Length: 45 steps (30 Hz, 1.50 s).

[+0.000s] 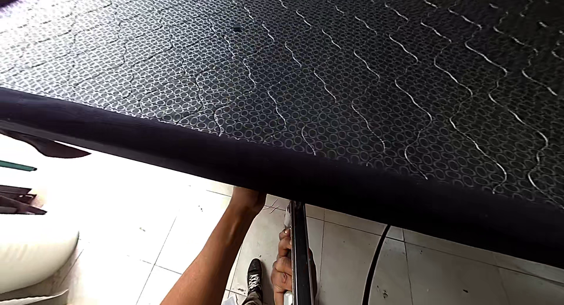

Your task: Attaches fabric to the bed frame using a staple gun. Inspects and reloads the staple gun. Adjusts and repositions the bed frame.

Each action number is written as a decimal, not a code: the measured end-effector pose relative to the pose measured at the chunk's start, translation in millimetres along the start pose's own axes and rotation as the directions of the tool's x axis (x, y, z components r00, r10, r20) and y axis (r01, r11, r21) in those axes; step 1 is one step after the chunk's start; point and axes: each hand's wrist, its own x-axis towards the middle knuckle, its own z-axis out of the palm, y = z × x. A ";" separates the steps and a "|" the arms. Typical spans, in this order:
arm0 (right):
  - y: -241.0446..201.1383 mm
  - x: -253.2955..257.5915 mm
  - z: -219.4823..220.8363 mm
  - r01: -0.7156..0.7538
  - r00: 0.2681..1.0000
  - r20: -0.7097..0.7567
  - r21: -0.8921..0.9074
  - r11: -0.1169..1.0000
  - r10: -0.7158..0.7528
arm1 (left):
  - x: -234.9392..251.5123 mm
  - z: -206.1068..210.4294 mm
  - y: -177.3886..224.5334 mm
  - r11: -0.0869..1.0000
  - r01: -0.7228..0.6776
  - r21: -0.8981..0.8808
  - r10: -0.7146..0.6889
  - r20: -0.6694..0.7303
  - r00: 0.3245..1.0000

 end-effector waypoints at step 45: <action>154.9 156.8 -105.7 -0.112 0.993 -0.040 -0.043 0.993 0.110 | 62.1 -132.4 179.3 0.908 0.132 0.398 -0.232 0.214 0.949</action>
